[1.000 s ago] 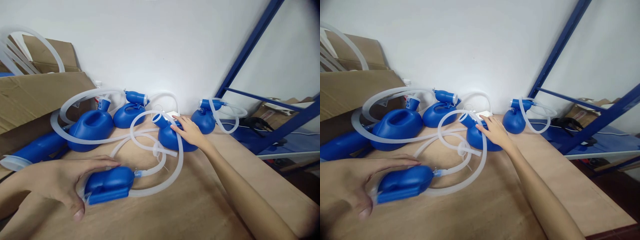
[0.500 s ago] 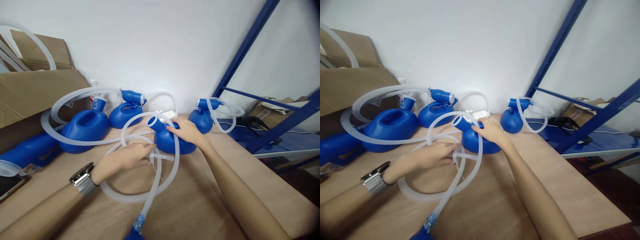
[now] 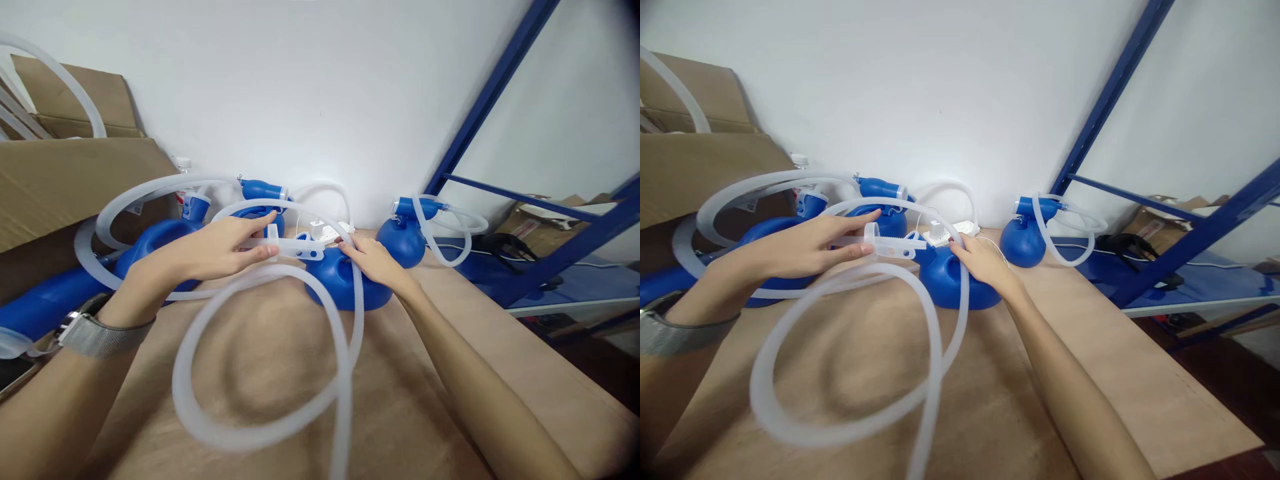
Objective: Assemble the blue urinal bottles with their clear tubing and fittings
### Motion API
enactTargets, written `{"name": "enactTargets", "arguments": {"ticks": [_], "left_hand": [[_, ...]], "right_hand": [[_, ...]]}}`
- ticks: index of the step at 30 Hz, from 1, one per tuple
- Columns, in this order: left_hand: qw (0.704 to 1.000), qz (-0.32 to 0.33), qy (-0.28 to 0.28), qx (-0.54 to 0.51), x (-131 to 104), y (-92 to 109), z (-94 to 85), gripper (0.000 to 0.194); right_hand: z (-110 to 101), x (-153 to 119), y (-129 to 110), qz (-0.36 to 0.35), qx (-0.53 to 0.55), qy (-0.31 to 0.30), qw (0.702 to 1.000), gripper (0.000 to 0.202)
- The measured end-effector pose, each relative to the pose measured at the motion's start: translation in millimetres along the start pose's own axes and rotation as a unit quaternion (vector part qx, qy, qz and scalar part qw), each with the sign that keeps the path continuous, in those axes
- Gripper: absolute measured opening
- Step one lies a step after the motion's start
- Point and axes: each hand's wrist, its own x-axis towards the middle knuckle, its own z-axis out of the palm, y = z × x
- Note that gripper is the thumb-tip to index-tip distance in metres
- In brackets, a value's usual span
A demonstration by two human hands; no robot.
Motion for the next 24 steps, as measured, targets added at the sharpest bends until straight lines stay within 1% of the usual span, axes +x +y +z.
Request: {"name": "enactTargets", "arguments": {"ticks": [2, 5, 8, 10, 11, 13, 15, 16, 17, 18, 20, 24], "left_hand": [[1.0, -0.009, 0.017, 0.013, 5, 4, 0.4, 0.079], [0.999, -0.039, 0.014, 0.028, 13, 10, 2.4, 0.068], [0.998, -0.061, 0.004, 0.022, 20, 14, 5.0, 0.061], [0.997, -0.075, 0.017, 0.013, 23, 14, 4.8, 0.058], [0.996, -0.079, 0.034, 0.01, 24, 13, 3.5, 0.057], [0.992, -0.096, 0.086, 0.01, 24, 11, -1.1, 0.056], [0.982, -0.12, 0.142, 0.029, 23, 7, -6.0, 0.056], [0.977, -0.128, 0.163, 0.046, 23, 6, -7.3, 0.056], [0.975, -0.13, 0.167, 0.062, 23, 4, -7.3, 0.056], [0.977, -0.125, 0.158, 0.073, 25, 3, -5.7, 0.057], [0.984, -0.108, 0.118, 0.081, 31, 1, 2.2, 0.057], [0.995, -0.074, 0.041, 0.056, 43, 4, 25.5, 0.06]], "right_hand": [[0, -1, -2, 0.0, -0.003, -0.003, 1.0, 0.041], [-1, -2, -4, -0.002, -0.01, 0.003, 1.0, 0.043], [-3, -4, -8, -0.001, -0.021, 0.01, 1.0, 0.056], [-5, -5, -13, -0.007, -0.029, -0.009, 1.0, 0.063], [-5, -6, -15, -0.011, -0.031, -0.023, 0.999, 0.064], [-6, -6, -19, -0.019, -0.026, -0.043, 0.999, 0.062], [-7, -6, -20, -0.026, -0.015, -0.048, 0.998, 0.059], [-6, -6, -20, -0.028, -0.011, -0.047, 0.998, 0.058], [-6, -5, -19, -0.029, -0.009, -0.045, 0.999, 0.057], [-5, -5, -18, -0.031, -0.008, -0.044, 0.999, 0.057], [-4, -5, -16, -0.038, -0.004, -0.044, 0.998, 0.056], [-2, -5, -20, -0.056, 0.032, -0.051, 0.997, 0.057]]}}
